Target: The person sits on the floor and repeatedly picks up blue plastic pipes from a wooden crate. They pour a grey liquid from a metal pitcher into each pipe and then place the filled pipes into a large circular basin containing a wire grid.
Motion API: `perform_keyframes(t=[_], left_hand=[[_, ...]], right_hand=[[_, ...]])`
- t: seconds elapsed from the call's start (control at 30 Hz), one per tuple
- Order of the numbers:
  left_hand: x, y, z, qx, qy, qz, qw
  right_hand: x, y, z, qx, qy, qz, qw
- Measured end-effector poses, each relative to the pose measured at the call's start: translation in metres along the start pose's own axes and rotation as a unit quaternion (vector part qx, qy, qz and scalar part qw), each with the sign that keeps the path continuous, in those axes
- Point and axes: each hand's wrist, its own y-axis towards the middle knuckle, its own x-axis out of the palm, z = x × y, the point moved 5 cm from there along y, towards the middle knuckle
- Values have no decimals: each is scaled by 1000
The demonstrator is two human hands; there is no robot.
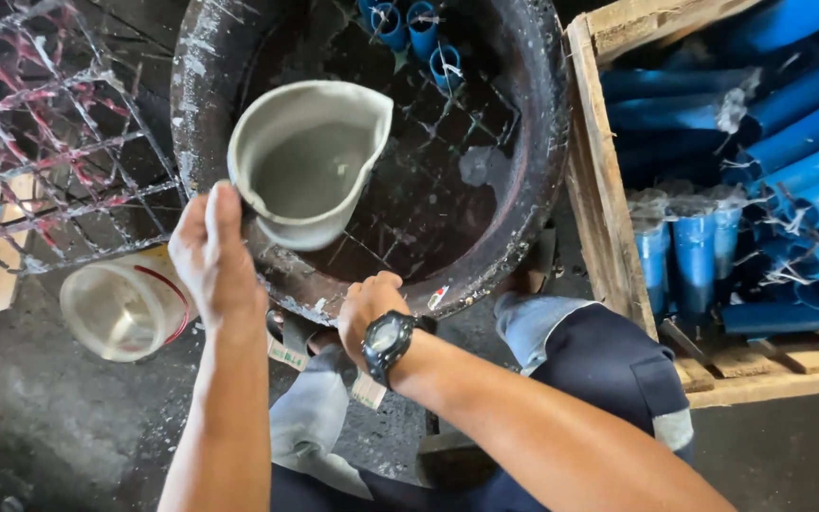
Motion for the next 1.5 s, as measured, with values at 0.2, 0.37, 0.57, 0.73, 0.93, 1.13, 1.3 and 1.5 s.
perform_keyframes(t=[0.2, 0.37, 0.57, 0.73, 0.93, 1.13, 1.3, 1.5], left_hand=[[40, 21, 6, 5, 38, -41, 998], [66, 35, 8, 18, 47, -54, 997], [83, 52, -7, 37, 66, -60, 995], [93, 52, 1, 16, 74, -77, 994], [99, 52, 2, 13, 100, -72, 992], [106, 54, 2, 14, 150, -77, 986], [110, 55, 2, 19, 169, -82, 982], [113, 57, 2, 28, 195, -80, 977]], right_hand=[[-20, -11, -1, -11, 13, -8, 1000], [-23, -8, -5, -9, 52, -12, 999], [-23, -11, -6, -7, 53, -10, 999], [-25, -10, -5, -34, 22, -95, 995], [-23, -6, -7, -36, 26, -104, 994], [-23, -5, -8, -44, 24, -95, 994], [-27, -9, -7, -38, 20, -84, 996], [-28, -10, -7, -41, 19, -73, 996]])
